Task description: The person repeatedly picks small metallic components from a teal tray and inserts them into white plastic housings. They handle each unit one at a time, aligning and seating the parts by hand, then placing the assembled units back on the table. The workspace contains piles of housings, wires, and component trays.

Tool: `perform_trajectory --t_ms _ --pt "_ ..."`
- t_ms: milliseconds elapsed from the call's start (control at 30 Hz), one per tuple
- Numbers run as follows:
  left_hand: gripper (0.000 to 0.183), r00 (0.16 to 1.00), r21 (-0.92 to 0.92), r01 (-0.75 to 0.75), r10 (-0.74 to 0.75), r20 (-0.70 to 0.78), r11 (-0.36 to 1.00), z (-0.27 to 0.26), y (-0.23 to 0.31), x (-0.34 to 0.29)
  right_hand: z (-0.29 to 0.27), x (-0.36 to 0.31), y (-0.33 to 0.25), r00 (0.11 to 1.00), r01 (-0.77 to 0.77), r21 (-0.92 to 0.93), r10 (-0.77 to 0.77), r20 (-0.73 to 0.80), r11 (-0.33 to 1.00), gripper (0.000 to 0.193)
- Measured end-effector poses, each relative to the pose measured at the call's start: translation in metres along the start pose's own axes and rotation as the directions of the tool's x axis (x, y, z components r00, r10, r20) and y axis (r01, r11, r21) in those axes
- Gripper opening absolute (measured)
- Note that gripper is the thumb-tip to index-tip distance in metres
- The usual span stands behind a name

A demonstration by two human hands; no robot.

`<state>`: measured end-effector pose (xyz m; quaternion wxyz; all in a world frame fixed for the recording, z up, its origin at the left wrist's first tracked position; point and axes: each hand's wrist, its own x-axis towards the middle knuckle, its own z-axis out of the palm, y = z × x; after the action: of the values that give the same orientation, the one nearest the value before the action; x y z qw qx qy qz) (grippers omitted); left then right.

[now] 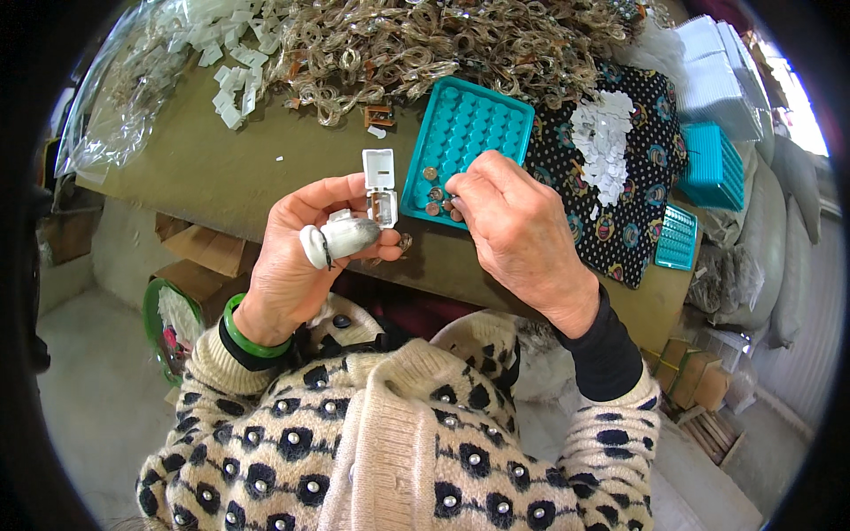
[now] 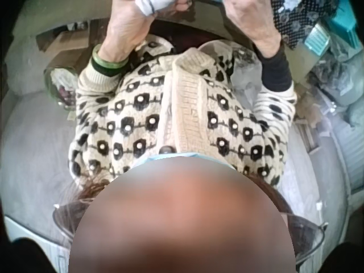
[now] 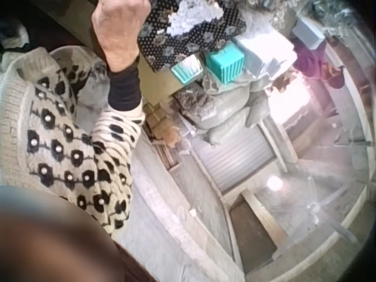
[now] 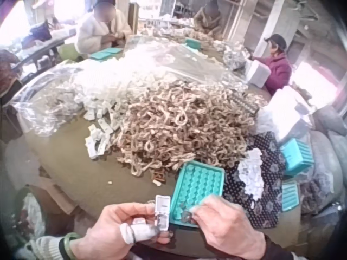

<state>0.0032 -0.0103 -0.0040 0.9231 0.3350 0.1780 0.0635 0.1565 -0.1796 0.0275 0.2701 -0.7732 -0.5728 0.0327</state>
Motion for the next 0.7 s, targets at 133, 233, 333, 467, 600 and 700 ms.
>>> perform_trajectory --t_ms 133,233,333,467,600,700 --pt "0.034 0.999 0.115 -0.033 0.036 -0.028 0.993 0.004 -0.001 0.0 0.002 0.003 -0.011 0.99 0.006 0.065 0.004 -0.143 0.998 0.018" --pt "0.033 0.997 0.14 -0.044 0.052 -0.055 0.989 0.01 -0.004 0.001 0.009 0.0 -0.027 0.965 0.055 0.131 -0.019 -0.261 0.99 0.023" --pt "0.034 0.997 0.2 -0.066 0.072 -0.024 0.978 0.015 -0.005 -0.001 0.022 0.003 -0.035 0.951 0.115 -0.056 -0.126 -0.284 0.992 0.026" --pt "0.034 0.997 0.158 -0.029 0.039 -0.062 0.987 0.017 -0.003 -0.002 0.024 0.001 -0.042 0.952 0.117 -0.049 -0.126 -0.279 0.992 0.027" --pt "0.034 0.997 0.163 -0.021 0.032 -0.065 0.986 0.018 -0.002 -0.002 0.017 -0.002 -0.047 0.954 -0.037 0.11 0.068 -0.292 0.993 0.026" --pt "0.034 0.999 0.147 -0.018 0.024 -0.044 0.989 0.017 -0.003 -0.002 0.019 0.001 -0.046 0.936 -0.054 0.176 0.112 -0.334 0.983 0.02"
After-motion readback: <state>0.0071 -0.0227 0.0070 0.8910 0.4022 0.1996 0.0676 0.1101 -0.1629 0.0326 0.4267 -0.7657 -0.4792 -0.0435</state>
